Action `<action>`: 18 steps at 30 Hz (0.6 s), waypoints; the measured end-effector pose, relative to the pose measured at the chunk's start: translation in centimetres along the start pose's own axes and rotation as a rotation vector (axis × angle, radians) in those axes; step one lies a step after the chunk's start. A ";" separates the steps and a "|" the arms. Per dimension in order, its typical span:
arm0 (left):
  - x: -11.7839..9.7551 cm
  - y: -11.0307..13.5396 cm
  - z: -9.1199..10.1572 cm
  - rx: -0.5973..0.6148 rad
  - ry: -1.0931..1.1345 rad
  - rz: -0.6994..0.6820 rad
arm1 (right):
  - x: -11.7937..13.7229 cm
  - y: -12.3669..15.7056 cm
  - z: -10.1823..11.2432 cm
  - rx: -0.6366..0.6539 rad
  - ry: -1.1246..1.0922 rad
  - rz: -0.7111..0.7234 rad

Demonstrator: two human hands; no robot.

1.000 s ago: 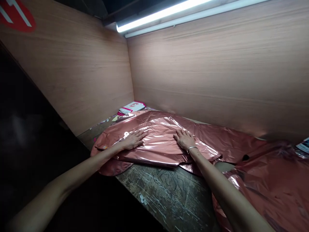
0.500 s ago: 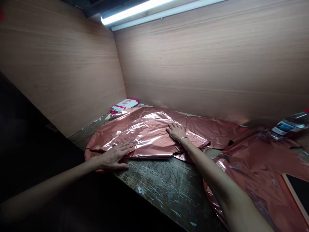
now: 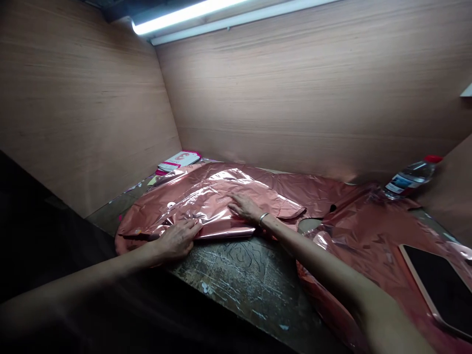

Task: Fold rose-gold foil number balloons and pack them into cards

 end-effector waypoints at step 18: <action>-3.0 -8.4 18.3 -0.183 -0.535 -0.210 | 3.1 1.9 -0.2 0.058 -1.233 0.060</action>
Point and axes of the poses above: each hand's wrist, its own y-axis away from the middle knuckle, its own z-axis out of the back of the hand, x = y × z, the point moved 2 cm from there along -y, towards the middle knuckle, and after that the axes turned 15 degrees about x, right-handed, at the moved point
